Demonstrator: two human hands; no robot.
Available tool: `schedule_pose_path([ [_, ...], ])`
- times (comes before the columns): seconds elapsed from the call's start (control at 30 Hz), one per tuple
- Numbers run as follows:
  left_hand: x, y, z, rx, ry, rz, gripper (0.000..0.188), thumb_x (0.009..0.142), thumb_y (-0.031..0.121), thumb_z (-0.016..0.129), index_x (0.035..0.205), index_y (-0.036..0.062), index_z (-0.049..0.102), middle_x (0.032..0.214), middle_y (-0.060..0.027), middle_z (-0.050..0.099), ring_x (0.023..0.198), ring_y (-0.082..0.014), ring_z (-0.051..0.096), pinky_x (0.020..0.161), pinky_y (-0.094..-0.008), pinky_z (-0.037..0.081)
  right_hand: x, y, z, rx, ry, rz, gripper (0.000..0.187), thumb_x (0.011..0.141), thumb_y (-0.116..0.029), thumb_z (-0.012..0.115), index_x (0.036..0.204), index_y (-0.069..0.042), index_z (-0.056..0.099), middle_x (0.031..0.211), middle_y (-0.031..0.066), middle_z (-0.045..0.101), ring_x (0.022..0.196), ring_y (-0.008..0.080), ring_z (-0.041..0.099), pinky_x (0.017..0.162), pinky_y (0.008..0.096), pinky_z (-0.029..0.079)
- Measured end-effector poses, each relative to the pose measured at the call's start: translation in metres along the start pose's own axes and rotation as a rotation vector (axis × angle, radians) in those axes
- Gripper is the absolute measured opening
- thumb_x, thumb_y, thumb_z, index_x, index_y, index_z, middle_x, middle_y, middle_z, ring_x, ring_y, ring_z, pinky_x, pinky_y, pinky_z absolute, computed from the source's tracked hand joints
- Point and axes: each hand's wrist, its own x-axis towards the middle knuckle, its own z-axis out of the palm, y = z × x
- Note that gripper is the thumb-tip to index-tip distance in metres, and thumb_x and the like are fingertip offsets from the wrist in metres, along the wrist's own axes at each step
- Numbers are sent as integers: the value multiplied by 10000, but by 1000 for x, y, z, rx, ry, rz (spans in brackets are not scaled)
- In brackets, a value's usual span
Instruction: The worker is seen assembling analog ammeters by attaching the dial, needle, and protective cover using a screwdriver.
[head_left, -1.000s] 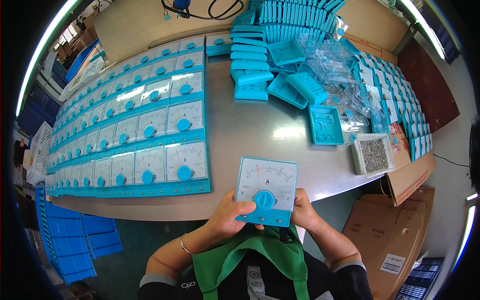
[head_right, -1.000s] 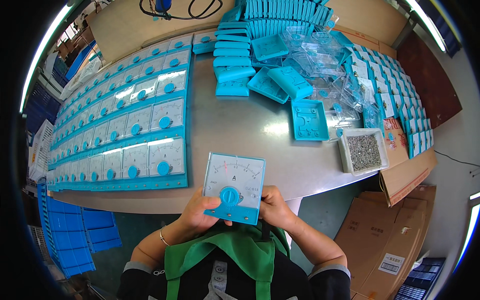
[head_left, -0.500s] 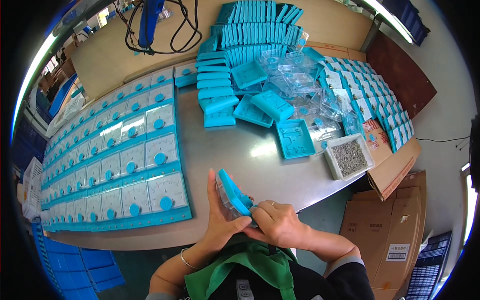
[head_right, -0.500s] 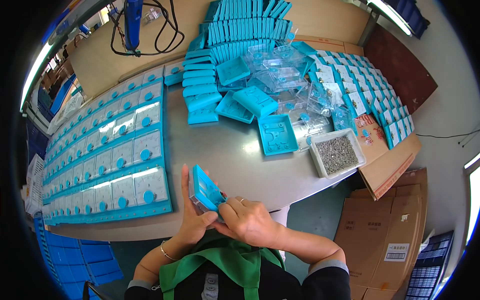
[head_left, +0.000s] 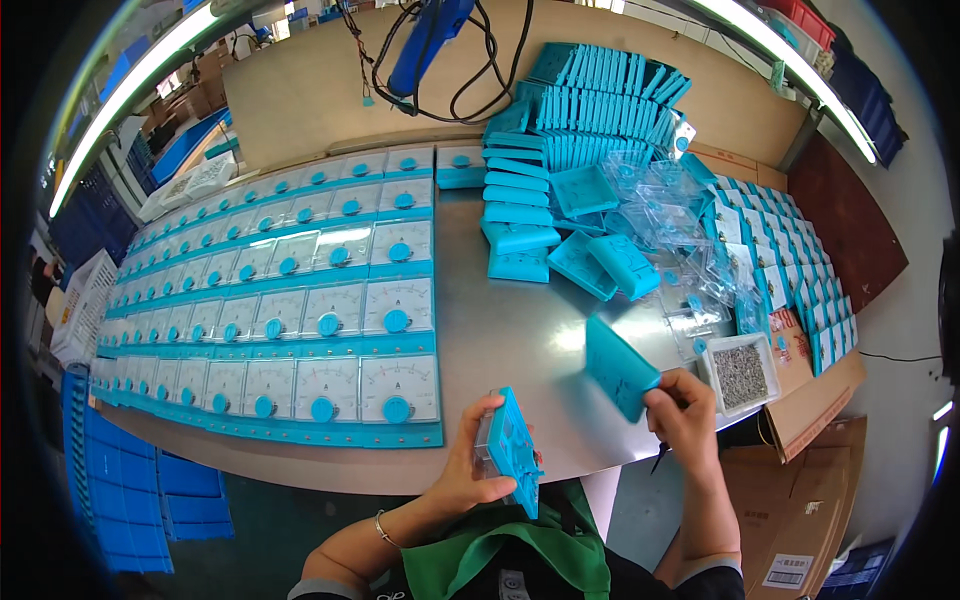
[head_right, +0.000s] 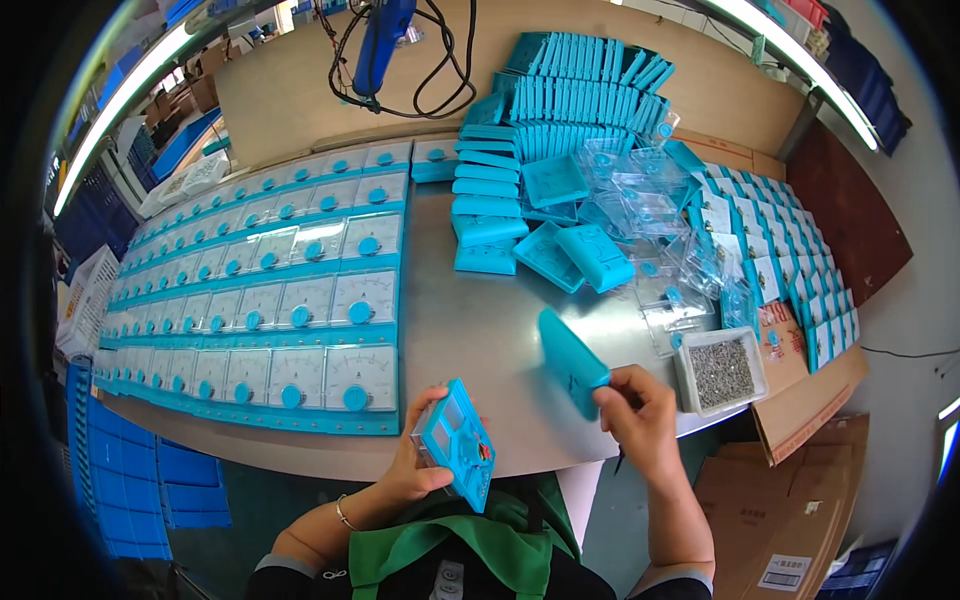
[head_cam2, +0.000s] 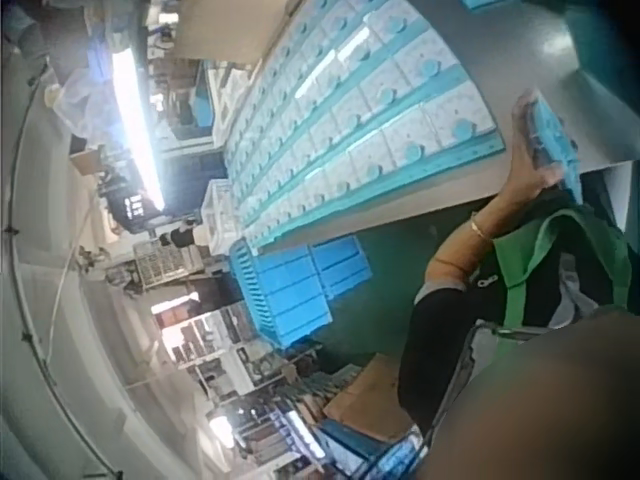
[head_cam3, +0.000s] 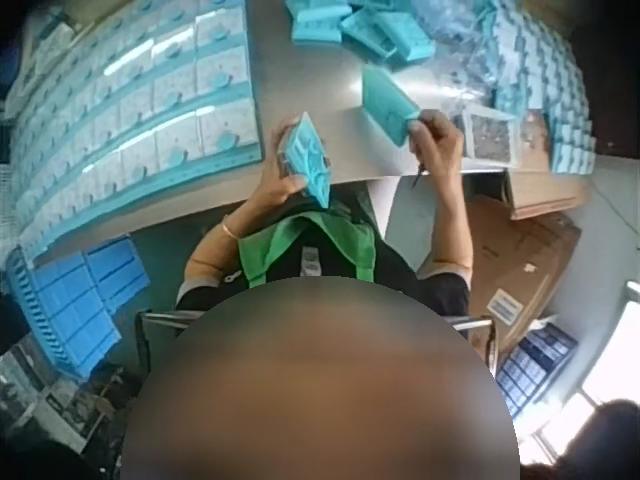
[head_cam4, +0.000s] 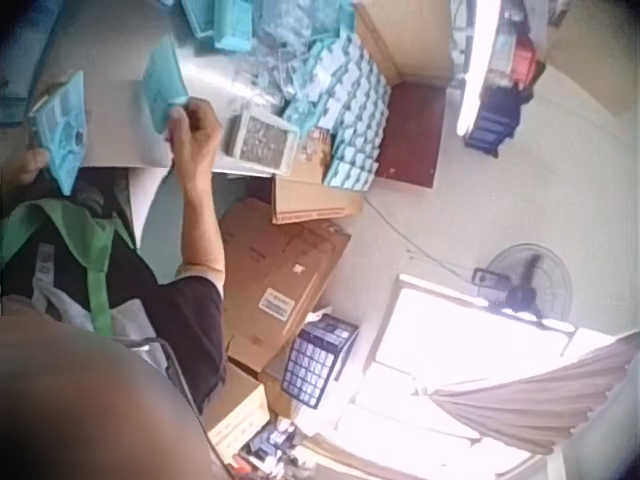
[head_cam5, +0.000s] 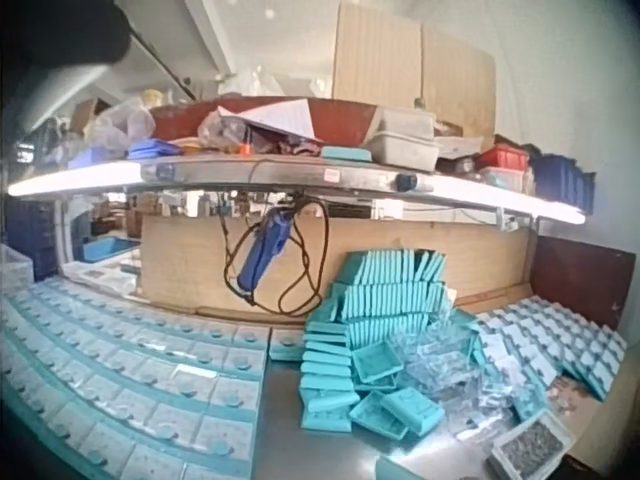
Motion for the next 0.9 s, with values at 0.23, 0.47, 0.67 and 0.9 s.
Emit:
schedule_pose_path([
  [0.23, 1, -1, 1, 2, -32, -24, 965, 624, 234, 816, 1376, 212, 212, 1351, -143, 340, 1220, -343, 439, 984, -495, 404, 15, 40, -15, -155, -121, 302, 260, 843, -231, 654, 865, 27, 621, 694, 78, 618, 516, 142, 543, 465, 256, 433],
  [0.47, 10, -3, 0, 91, 13, 88, 1014, 607, 286, 818, 1392, 210, 180, 1322, -136, 389, 1203, -336, 456, 983, -486, 413, 8, 9, 28, -863, -357, -360, 709, 654, -292, 768, 1283, -114, 494, 1271, 235, 453, 1127, 416, 471, 888, 452, 455],
  [0.67, 13, -9, -10, 60, 17, 109, 1060, 619, 269, 812, 1426, 210, 126, 1346, -141, 372, 1227, -324, 436, 998, -483, 398, 9, 28, 13, -800, -172, -367, 744, 650, -286, 768, 1308, -95, 479, 1254, 255, 460, 1121, 412, 465, 920, 457, 431],
  [0.9, 14, 3, 1, 26, -18, 117, 995, 633, 102, 750, 1418, 219, 150, 1377, -108, 302, 1253, -278, 375, 957, -446, 425, -14, 7, 32, -270, -323, -310, 748, 696, -260, 762, 1314, -2, 429, 1275, 256, 451, 1132, 399, 481, 966, 432, 389],
])
